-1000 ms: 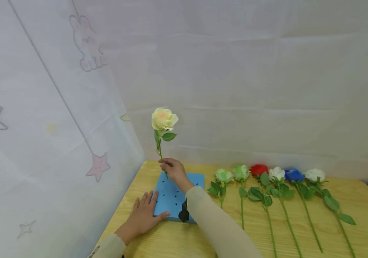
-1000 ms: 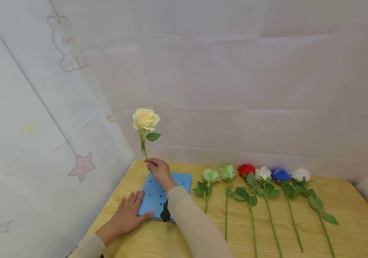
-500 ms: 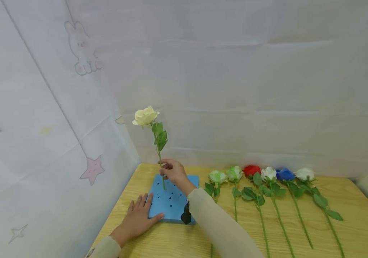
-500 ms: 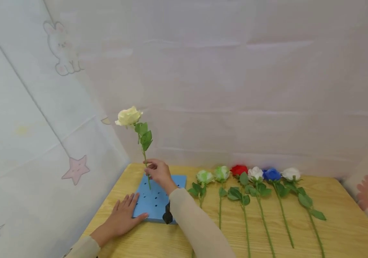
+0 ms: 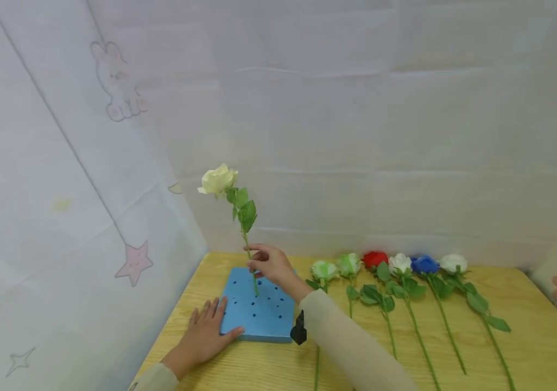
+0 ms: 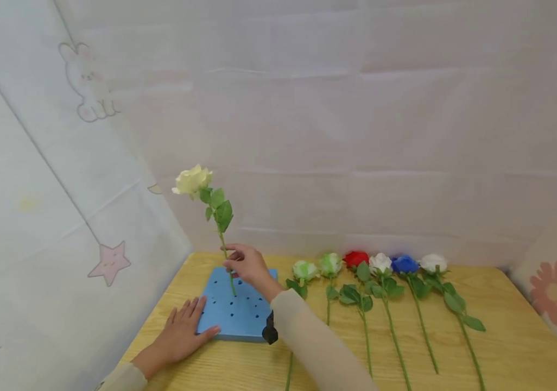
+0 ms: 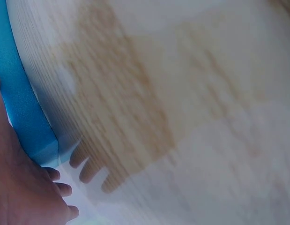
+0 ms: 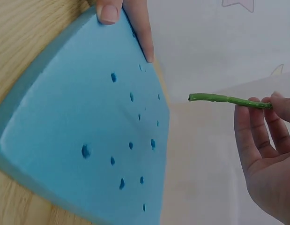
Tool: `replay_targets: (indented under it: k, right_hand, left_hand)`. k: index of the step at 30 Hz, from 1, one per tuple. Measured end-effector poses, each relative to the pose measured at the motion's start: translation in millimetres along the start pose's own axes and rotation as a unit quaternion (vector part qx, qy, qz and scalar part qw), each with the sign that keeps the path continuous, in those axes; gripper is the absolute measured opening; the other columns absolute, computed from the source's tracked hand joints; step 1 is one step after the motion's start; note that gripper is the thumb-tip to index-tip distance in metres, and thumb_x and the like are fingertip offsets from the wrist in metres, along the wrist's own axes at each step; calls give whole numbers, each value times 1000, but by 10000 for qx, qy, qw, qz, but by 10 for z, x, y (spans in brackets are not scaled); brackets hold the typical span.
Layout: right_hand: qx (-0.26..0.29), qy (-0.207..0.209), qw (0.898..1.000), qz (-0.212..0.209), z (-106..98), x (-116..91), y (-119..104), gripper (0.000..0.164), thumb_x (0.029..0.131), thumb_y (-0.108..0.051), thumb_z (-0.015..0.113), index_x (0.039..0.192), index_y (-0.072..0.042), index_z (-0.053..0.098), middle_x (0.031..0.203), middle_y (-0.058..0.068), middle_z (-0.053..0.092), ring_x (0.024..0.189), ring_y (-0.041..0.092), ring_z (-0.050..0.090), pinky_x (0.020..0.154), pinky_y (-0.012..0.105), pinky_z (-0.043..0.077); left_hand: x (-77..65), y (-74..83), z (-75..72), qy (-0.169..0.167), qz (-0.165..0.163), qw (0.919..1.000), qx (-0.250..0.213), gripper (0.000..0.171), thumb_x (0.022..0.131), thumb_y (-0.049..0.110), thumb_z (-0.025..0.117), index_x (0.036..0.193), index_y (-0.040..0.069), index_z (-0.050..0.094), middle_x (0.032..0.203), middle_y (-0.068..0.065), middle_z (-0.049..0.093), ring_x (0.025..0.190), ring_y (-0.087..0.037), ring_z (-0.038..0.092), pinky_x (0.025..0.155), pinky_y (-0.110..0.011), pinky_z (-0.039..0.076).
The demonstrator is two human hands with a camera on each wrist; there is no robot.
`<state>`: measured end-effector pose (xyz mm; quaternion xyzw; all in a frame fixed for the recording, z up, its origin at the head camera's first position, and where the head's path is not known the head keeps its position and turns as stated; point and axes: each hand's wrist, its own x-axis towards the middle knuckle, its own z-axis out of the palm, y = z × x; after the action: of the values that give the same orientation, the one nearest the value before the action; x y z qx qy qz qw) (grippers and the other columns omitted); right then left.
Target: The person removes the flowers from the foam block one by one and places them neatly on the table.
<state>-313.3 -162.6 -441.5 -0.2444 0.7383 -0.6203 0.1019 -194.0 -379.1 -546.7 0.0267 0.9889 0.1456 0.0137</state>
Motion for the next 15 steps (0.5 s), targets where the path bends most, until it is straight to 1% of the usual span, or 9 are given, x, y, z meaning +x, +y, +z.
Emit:
replay_targets:
  k: [3,7,13,15]
  right_hand:
    - [12,-51,10000,-48,-71,-51,-14,40,97,-16,71,134,-28,66,97,2,70,83,18,71,71,36,62]
    - [-16,-77,9999,-95,-187,-127,20,40,97,-14,70,135,-27,66,98,6,70,82,21,71,74,42,62]
    - [-260,-41,9996,-55,-378,-265,124,39,98,-13,69,136,-24,65,102,14,69,80,19,70,73,44,62]
    - [-265,-81,9996,-67,-428,-314,143,40,98,-12,68,137,-22,64,103,14,69,81,19,70,75,47,61]
  left_hand:
    - [-4,1,-17,17,-1,10000,4,107,89,84,41,164,11,17,165,-22,23,152,-46,15,116,-72,6]
    - [-13,-1,-26,60,39,10000,-8,106,89,83,42,164,10,18,165,-23,24,152,-47,16,116,-73,7]
    - [-15,-7,-5,33,87,9999,-46,106,90,82,42,164,11,16,165,-22,22,152,-47,16,116,-73,7]
    - [-16,-12,-4,48,75,10000,-38,106,90,82,42,164,11,16,165,-22,22,152,-47,16,116,-72,7]
